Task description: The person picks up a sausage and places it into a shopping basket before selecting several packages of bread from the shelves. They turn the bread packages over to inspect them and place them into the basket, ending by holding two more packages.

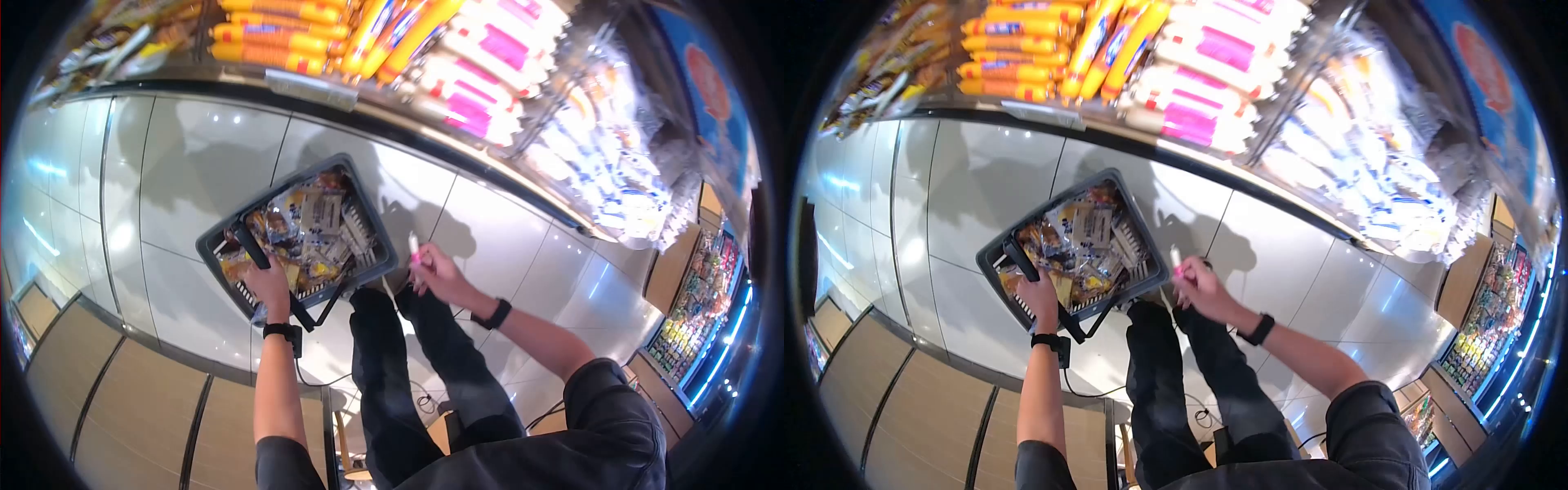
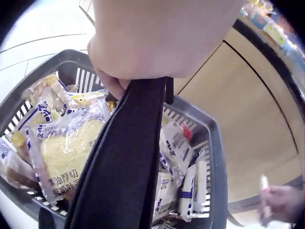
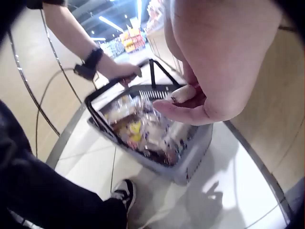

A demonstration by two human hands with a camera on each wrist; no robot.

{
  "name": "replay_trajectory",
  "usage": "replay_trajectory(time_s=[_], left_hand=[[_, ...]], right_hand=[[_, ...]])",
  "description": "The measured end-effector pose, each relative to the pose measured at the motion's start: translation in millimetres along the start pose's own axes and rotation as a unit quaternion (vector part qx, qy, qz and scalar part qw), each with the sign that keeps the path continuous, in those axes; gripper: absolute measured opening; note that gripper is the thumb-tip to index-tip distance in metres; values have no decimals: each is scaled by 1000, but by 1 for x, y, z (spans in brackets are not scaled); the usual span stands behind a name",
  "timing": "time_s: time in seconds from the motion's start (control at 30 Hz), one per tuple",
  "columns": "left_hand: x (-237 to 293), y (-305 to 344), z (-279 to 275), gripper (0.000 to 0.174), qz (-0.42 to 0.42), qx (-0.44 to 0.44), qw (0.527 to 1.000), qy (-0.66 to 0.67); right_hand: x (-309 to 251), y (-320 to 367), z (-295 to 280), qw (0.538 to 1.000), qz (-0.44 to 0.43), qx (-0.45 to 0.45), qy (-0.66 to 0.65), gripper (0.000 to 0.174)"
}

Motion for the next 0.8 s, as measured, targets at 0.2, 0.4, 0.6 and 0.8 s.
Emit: replay_trajectory(time_s=[0.2, 0.4, 0.6, 0.8], left_hand=[[21, 6, -8, 31, -44, 8, 998, 44], [24, 12, -12, 32, -23, 11, 999, 35], [26, 9, -9, 40, -27, 15, 998, 47], [23, 8, -8, 36, -9, 54, 998, 41]], right_hand=[[-176, 80, 50, 991, -112, -20, -71, 23], [-295, 108, 25, 918, -158, -77, -354, 32], [-324, 113, 8, 959, -184, 65, -208, 32], [-423, 126, -42, 578, -395, 449, 556, 19]])
Point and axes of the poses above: each hand's wrist, its own y-axis away from the middle knuckle, its own z-axis out of the palm, x = y × z, the point moved 5 cm from there along -y, towards the middle knuckle, and after that the axes turned 11 degrees about -x, right-handed, at the moved point
